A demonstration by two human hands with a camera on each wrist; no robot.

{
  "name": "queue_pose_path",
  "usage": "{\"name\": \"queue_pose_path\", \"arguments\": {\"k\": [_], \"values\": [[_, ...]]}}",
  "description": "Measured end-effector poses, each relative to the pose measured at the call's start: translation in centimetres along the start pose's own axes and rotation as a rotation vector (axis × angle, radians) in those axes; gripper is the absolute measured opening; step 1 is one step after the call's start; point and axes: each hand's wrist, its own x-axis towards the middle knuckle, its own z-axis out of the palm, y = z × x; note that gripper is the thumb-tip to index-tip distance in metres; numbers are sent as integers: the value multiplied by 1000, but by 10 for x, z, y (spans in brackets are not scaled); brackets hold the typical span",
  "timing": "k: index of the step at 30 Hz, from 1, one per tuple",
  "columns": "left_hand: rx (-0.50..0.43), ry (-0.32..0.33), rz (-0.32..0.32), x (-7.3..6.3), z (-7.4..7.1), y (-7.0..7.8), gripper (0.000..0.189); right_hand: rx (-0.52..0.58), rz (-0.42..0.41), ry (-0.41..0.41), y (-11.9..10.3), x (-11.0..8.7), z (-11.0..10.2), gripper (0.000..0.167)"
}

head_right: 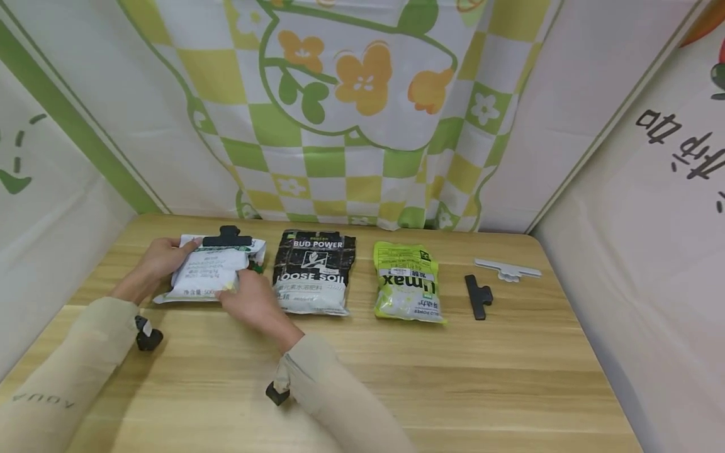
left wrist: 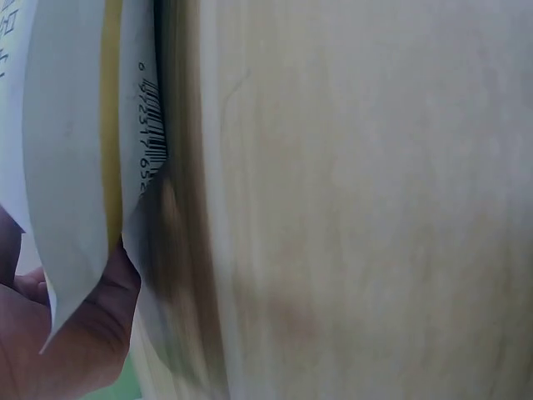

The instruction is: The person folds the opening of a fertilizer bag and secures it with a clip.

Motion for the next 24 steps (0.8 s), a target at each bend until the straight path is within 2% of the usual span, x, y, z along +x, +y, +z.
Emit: {"name": "queue_pose_path", "arguments": {"k": [3,6,8,12,17,22,24], "values": [[15,-1,-3,2,-2,-1,75,1,37,16,-3,3,1,58],[83,5,-7,2,-4,-2,73,9,49,24,-4,6,2,56],[94,-1,-12,3,-5,-2,70,16,42,21,-4,7,3,53],[83,-13,-8,2,-7,0,63,23,35,15,-3,7,4,49],[74,-32,-12,0,-7,3,61,29,38,11,-1,6,5,54],[55,-44,-60,-3,-6,8,61,30,46,-2,1,6,5,57],[86,-44,-80,-4,-6,12,64,37,55,-9,2,6,4,59]]}}
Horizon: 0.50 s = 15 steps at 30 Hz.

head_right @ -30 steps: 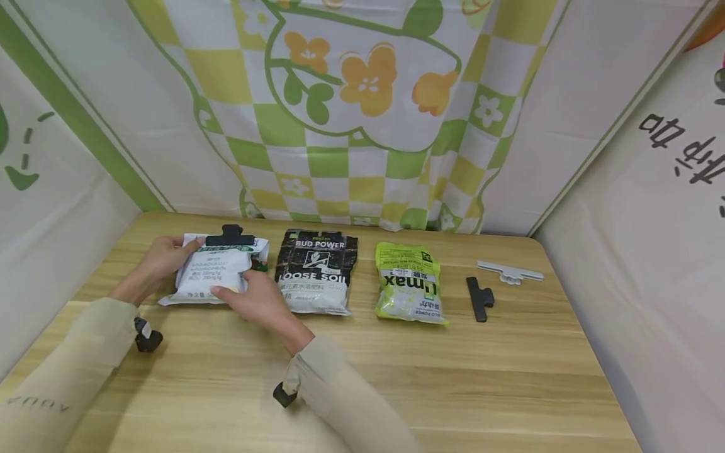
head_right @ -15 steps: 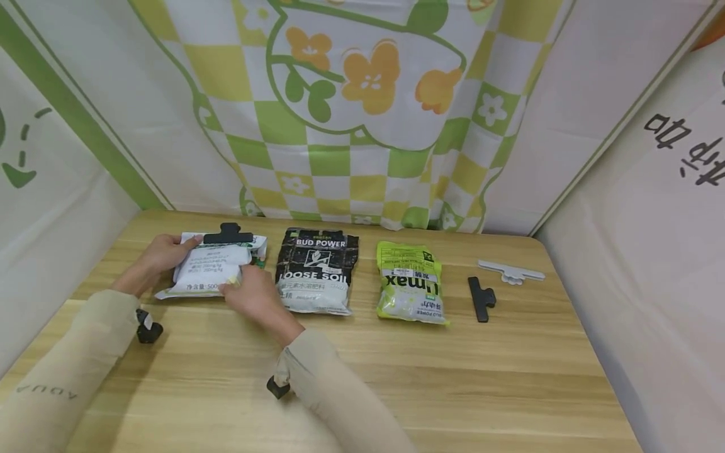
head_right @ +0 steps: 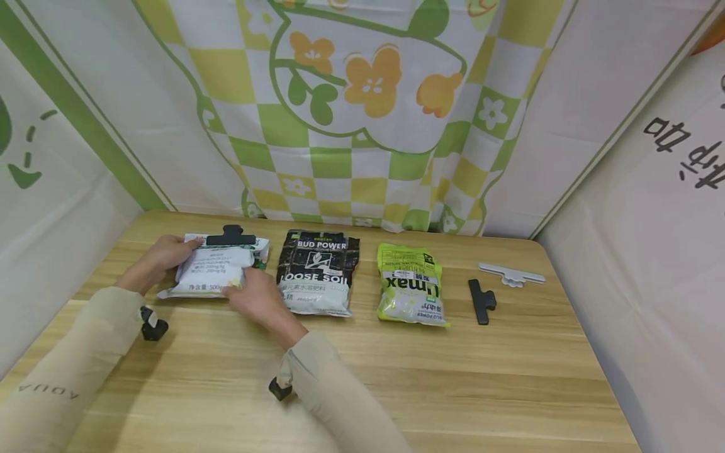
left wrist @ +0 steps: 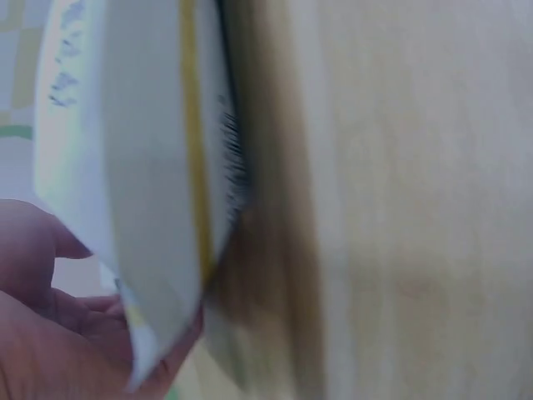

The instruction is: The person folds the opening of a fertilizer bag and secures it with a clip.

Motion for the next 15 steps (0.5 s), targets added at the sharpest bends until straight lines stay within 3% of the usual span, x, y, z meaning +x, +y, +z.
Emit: {"name": "queue_pose_path", "arguments": {"k": [8,15], "values": [[92,23,-1,-5,2,11,65,13,11,-23,0,1,-3,62],[142,37,22,-7,2,5,62,3,3,-27,-1,-2,-4,60]]}}
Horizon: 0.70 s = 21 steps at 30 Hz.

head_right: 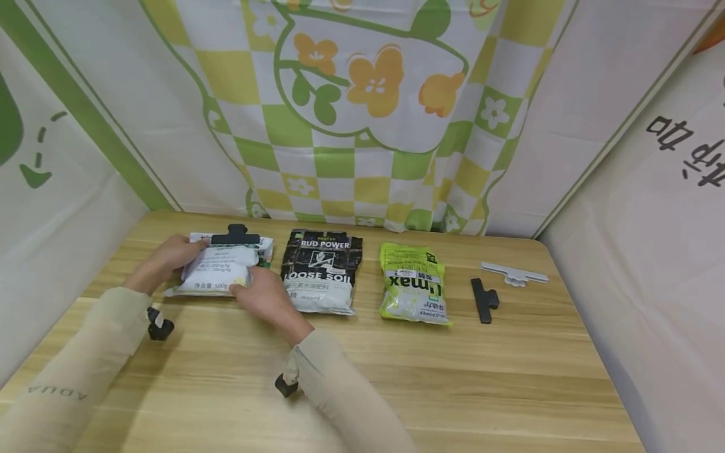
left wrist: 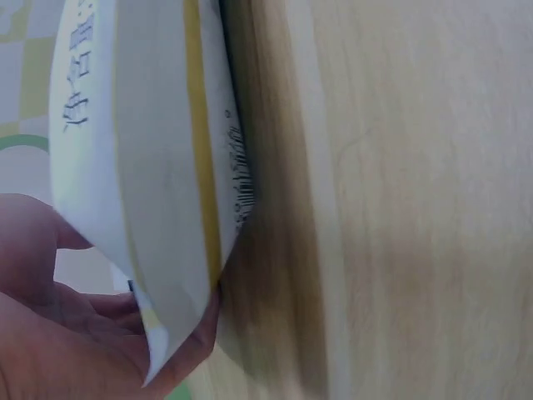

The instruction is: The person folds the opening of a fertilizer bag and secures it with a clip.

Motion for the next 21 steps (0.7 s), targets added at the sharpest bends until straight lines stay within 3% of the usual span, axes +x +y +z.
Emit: {"name": "queue_pose_path", "arguments": {"k": [4,8,11,15,21], "values": [[41,30,25,-4,-1,1,51,-21,-22,-5,-2,-3,-6,55],[131,83,28,-13,-1,7,63,-19,-35,-21,-1,-6,-13,35],[187,147,34,-22,2,11,76,-14,-39,-25,1,-10,-16,28],[200,231,85,-30,8,21,76,2,-39,-37,-1,-18,-24,42],[243,271,216,-40,16,43,72,121,-22,-71,0,-31,-40,57]]}}
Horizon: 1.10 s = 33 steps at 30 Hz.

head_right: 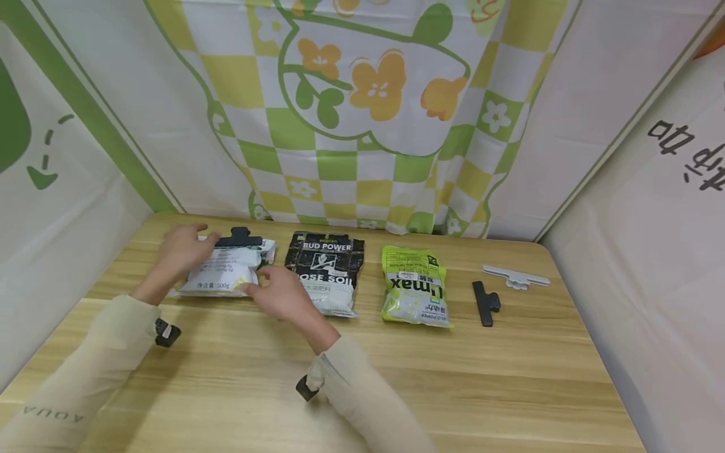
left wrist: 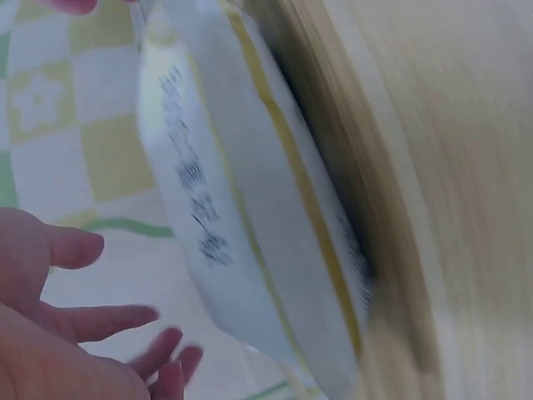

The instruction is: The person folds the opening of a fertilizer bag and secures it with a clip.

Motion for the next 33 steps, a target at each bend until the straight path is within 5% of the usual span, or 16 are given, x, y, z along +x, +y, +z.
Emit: {"name": "queue_pose_path", "arguments": {"k": [6,13,23,33], "values": [[-137,-23,141,-8,11,20,89,-15,-58,13,11,-15,-12,51],[-259,-75,177,-19,25,35,93,53,-64,32,23,-26,-33,41],[-232,-134,205,-28,43,56,56,82,-73,185,53,-38,-75,40],[-373,-344,57,-30,62,70,69,78,8,334,76,-50,-97,34]]}}
